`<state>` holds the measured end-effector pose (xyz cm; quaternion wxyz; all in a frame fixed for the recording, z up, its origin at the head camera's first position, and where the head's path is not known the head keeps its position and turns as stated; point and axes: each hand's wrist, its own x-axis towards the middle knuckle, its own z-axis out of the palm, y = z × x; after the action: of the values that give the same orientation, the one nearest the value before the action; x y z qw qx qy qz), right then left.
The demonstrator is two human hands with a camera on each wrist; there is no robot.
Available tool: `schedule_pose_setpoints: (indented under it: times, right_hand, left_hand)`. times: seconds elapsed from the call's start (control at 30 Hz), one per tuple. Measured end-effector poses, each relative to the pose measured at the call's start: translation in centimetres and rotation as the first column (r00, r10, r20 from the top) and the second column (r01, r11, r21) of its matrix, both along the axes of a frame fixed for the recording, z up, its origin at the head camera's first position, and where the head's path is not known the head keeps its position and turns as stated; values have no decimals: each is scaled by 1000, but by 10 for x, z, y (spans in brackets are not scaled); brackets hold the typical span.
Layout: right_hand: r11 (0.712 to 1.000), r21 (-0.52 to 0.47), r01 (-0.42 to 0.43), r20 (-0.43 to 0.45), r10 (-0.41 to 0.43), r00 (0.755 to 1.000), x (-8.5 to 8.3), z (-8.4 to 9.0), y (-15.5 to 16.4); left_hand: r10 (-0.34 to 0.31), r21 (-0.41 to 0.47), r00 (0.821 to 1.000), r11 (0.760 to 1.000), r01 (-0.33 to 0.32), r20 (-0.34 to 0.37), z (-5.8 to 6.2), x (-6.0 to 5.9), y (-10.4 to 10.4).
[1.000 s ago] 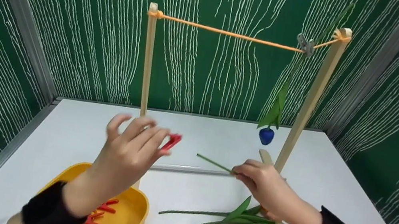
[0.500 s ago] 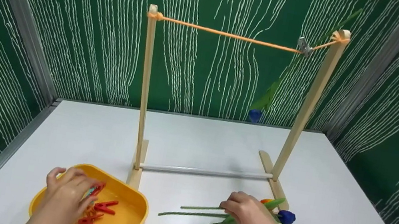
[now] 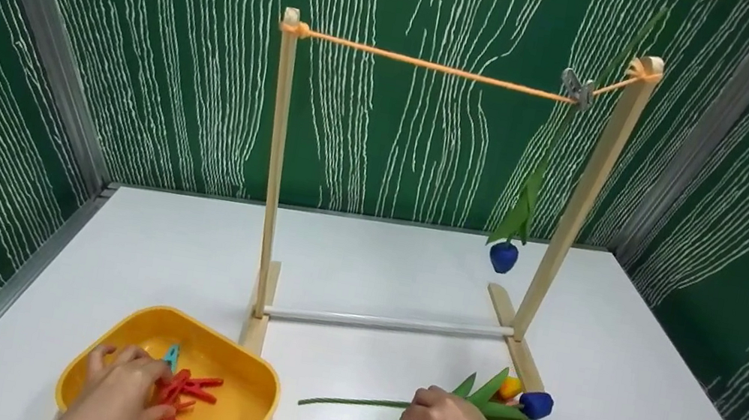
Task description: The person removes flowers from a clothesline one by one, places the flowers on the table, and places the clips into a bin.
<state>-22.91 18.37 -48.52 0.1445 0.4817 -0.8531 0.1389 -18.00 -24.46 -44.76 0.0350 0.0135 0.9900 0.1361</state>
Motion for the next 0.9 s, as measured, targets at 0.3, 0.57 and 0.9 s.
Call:
schedule_pose_setpoints:
  times: [0.3, 0.57, 0.9]
  right_hand:
    - [997, -50, 50, 73, -47, 996, -11, 42, 14]
    - [861, -337, 382, 132, -358, 924, -45, 155, 47]
    - [586, -562, 584, 578, -227, 784, -90, 243, 69]
  left_hand:
    - [-152, -109, 949, 986, 127, -276, 51, 4, 33]
    - [-487, -302, 509, 863, 405, -709, 120, -19, 97]
    - [-446, -228, 364, 831, 507, -817, 208, -73, 197]
